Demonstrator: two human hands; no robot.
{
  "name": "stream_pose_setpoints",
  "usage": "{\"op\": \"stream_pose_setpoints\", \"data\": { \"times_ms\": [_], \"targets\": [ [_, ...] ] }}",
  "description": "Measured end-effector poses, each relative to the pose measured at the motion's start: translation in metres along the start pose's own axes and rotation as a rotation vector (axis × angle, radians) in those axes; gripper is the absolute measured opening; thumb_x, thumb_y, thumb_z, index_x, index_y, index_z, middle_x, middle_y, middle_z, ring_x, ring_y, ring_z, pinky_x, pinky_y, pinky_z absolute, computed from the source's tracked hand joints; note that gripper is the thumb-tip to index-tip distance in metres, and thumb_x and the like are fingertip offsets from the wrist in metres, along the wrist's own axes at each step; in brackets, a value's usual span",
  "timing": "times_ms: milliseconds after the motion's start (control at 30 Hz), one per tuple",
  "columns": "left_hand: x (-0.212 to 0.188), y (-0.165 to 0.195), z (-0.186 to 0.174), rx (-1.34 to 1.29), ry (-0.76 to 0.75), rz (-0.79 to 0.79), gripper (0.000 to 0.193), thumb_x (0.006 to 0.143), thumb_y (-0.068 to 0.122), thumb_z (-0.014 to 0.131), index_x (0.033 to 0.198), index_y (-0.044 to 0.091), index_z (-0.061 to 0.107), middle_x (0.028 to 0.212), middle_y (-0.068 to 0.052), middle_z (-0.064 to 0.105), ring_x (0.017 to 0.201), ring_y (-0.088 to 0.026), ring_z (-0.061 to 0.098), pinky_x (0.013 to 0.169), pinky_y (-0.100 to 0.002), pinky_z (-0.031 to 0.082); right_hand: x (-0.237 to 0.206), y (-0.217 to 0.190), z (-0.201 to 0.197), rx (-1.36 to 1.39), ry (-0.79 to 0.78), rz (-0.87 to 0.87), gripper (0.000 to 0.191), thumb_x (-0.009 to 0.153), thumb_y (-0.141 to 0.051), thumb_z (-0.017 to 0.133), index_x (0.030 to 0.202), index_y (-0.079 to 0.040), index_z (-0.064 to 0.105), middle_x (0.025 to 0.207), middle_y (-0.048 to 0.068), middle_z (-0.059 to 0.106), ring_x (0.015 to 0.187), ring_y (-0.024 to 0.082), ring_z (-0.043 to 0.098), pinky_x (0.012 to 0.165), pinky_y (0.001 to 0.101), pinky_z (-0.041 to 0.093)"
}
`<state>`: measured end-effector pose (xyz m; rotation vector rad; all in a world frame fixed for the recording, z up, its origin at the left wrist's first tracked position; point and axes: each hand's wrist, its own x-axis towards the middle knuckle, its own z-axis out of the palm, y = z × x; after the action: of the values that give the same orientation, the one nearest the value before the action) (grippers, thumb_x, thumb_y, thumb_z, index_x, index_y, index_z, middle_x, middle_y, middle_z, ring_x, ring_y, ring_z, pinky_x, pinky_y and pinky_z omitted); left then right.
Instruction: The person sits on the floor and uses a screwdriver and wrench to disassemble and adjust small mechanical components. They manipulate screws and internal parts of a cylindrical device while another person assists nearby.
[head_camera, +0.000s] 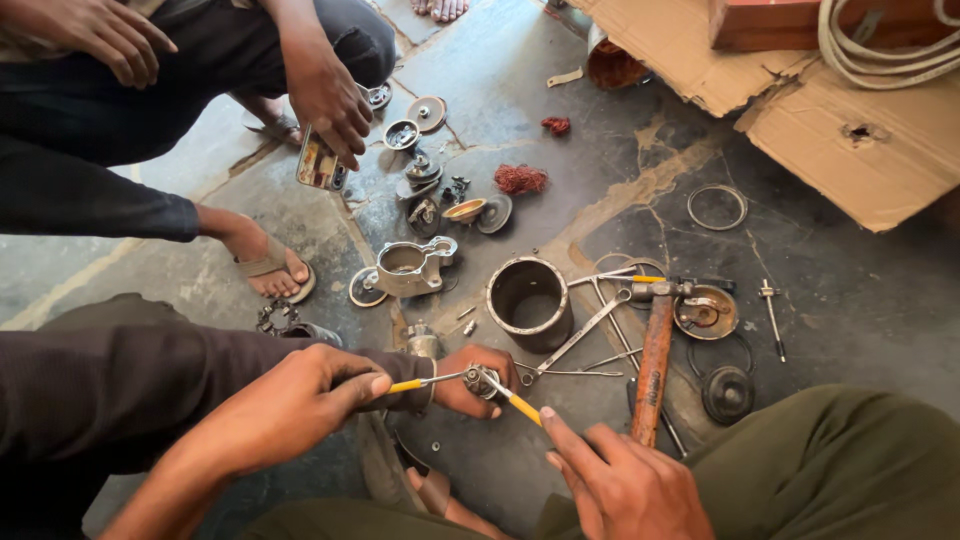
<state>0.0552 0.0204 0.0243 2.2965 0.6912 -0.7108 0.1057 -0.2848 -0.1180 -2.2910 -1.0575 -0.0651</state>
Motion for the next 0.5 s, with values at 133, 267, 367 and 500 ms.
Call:
{"op": "stream_pose_setpoints", "data": {
  "times_ms": [133, 267, 367, 500],
  "targets": [
    [0.002, 0.001, -0.001, 0.012, 0.004, -0.013, 0.039, 0.095, 0.038, 0.065, 0.094, 0.001, 0.077, 0.056, -0.007, 0.051, 0.056, -0.013, 0.046, 0.055, -0.038, 0.042, 0.004, -0.003, -0.006, 0.07, -0.067, 0.076, 0.053, 0.082, -0.026, 0.073, 0.135, -0.025, 0.069, 0.073, 0.005, 0.061, 0.059, 0.027, 0.069, 0.049, 0.0406, 0.053],
    [0.002, 0.001, -0.001, 0.023, 0.005, 0.007, 0.039, 0.095, 0.039, 0.065, 0.095, 0.002, 0.077, 0.057, -0.008, 0.051, 0.057, -0.012, 0.046, 0.056, -0.038, 0.043, 0.007, -0.007, -0.015, 0.101, -0.144, 0.151, 0.051, 0.083, -0.028, 0.072, 0.134, -0.027, 0.07, 0.073, 0.005, 0.063, 0.059, 0.029, 0.07, 0.05, 0.0419, 0.054],
    [0.003, 0.001, -0.002, 0.037, 0.003, 0.002, 0.039, 0.095, 0.039, 0.065, 0.096, 0.001, 0.076, 0.057, -0.009, 0.051, 0.057, -0.012, 0.047, 0.057, -0.038, 0.043, 0.01, -0.009, -0.021, 0.101, -0.19, 0.193, 0.05, 0.083, -0.03, 0.072, 0.133, -0.028, 0.071, 0.072, 0.006, 0.063, 0.058, 0.03, 0.07, 0.05, 0.0432, 0.054],
    [0.002, 0.002, -0.002, 0.042, 0.006, 0.014, 0.039, 0.095, 0.039, 0.065, 0.096, 0.001, 0.076, 0.057, -0.009, 0.052, 0.057, -0.012, 0.047, 0.057, -0.039, 0.043, 0.014, -0.012, -0.027, 0.08, -0.225, 0.187, 0.05, 0.084, -0.031, 0.071, 0.133, -0.028, 0.07, 0.072, 0.006, 0.062, 0.057, 0.031, 0.069, 0.049, 0.044, 0.054]
  ]
}}
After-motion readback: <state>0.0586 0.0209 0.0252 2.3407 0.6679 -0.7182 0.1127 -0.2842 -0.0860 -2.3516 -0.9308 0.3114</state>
